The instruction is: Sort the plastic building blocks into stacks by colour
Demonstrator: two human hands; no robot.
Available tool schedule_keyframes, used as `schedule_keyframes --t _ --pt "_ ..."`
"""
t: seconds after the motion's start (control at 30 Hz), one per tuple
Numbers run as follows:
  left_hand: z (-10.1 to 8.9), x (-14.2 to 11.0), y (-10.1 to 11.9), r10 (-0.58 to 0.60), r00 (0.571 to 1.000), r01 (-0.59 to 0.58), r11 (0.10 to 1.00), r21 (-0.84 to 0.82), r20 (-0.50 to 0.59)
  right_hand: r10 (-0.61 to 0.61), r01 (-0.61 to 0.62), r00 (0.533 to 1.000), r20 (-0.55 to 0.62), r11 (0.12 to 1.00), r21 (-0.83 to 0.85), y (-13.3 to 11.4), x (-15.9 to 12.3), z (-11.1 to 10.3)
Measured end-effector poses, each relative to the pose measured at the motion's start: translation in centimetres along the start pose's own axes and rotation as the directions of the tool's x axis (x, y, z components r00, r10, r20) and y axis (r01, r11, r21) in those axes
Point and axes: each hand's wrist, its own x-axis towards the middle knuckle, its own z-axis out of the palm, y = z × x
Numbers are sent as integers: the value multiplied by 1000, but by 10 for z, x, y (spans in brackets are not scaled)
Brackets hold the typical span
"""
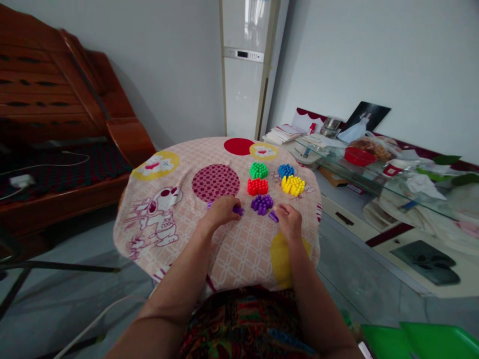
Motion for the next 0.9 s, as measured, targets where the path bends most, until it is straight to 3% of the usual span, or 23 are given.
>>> schedule_keyframes --t 0.17,0.27,0.47,0.7,0.9 --pt "4 2 6 -11 999 12 1000 23 -44 -215 231 973 86 927 -297 0 -22 -9" --pt "5 2 8 15 997 -14 1000 2 -72 -248 267 964 100 883 -387 -1 -24 -7" --pt "4 2 6 2 994 -8 998 -58 -109 -268 274 961 66 890 -364 -6 -20 -11" --pt "10 4 -1 65 996 -65 998 11 -67 -311 355 934 174 849 -390 -19 -2 -6" --pt "15 4 -3 87 993 -84 996 34 -75 -288 299 954 78 921 -249 -21 2 8"
